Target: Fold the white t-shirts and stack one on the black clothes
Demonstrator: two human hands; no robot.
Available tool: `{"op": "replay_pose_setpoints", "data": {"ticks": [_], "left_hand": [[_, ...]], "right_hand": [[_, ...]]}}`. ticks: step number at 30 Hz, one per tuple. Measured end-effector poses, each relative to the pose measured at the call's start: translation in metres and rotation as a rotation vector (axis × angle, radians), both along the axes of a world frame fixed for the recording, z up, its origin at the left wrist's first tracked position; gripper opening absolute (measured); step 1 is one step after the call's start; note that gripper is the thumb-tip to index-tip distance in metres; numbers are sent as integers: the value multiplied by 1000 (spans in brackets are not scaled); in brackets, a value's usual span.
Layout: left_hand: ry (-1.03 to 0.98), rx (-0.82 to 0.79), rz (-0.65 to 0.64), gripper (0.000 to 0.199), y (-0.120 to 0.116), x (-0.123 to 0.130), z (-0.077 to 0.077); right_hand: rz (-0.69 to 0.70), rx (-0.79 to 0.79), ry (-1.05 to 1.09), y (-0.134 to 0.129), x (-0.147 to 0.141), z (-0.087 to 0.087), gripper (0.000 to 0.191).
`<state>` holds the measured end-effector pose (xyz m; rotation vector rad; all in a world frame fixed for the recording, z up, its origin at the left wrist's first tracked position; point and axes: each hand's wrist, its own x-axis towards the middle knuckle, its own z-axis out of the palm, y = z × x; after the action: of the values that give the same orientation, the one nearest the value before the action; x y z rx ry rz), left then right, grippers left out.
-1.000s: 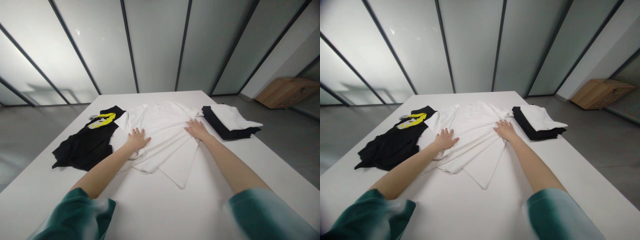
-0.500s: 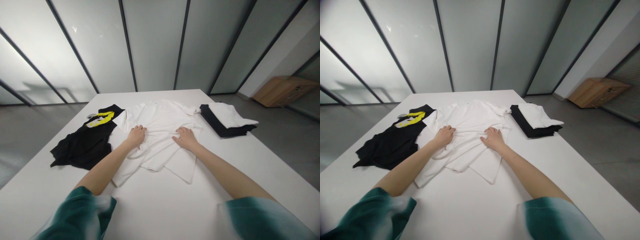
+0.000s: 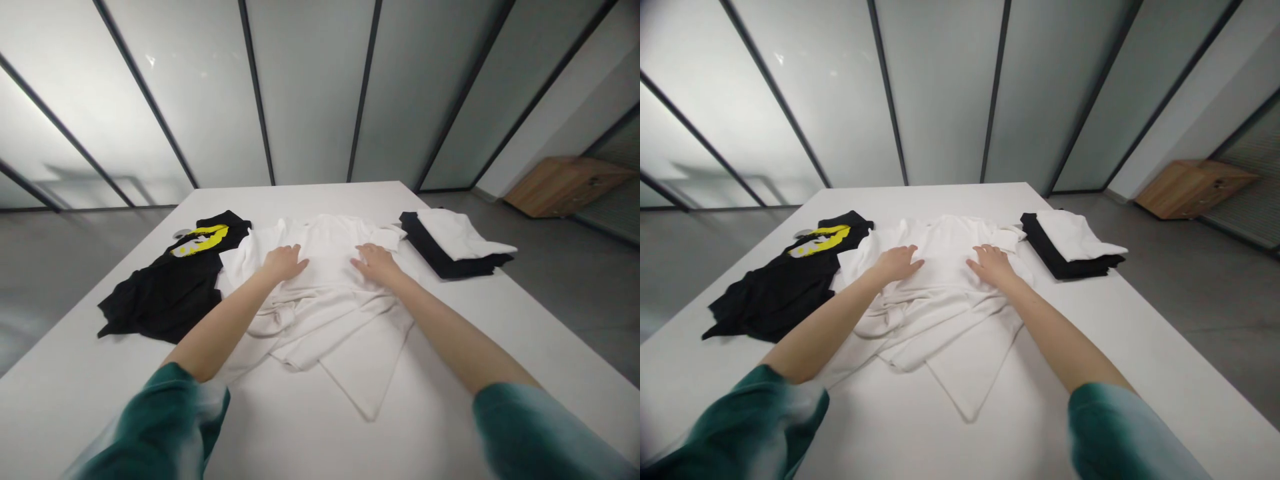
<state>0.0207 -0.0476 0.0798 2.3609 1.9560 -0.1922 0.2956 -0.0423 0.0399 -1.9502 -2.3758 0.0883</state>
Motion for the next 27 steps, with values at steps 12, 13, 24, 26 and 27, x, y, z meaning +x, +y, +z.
{"op": "replay_pose_setpoints", "data": {"ticks": [12,13,24,26,27], "left_hand": [[-16,-7,-61,79,15,-42,-68],[-18,-7,-87,78,15,-45,-68],[-41,-13,-169,75,38,-47,-64],[-50,-18,-168,77,40,-46,-62],[-55,-20,-159,77,41,-44,-61]], "right_hand": [[-45,-124,-152,-38,-8,-40,79],[-45,-125,-147,-41,-8,-40,79],[-216,-159,-75,-30,-15,-37,82],[-209,-152,-80,-30,-15,-38,81],[-203,-146,-82,-31,-15,-38,81]]}}
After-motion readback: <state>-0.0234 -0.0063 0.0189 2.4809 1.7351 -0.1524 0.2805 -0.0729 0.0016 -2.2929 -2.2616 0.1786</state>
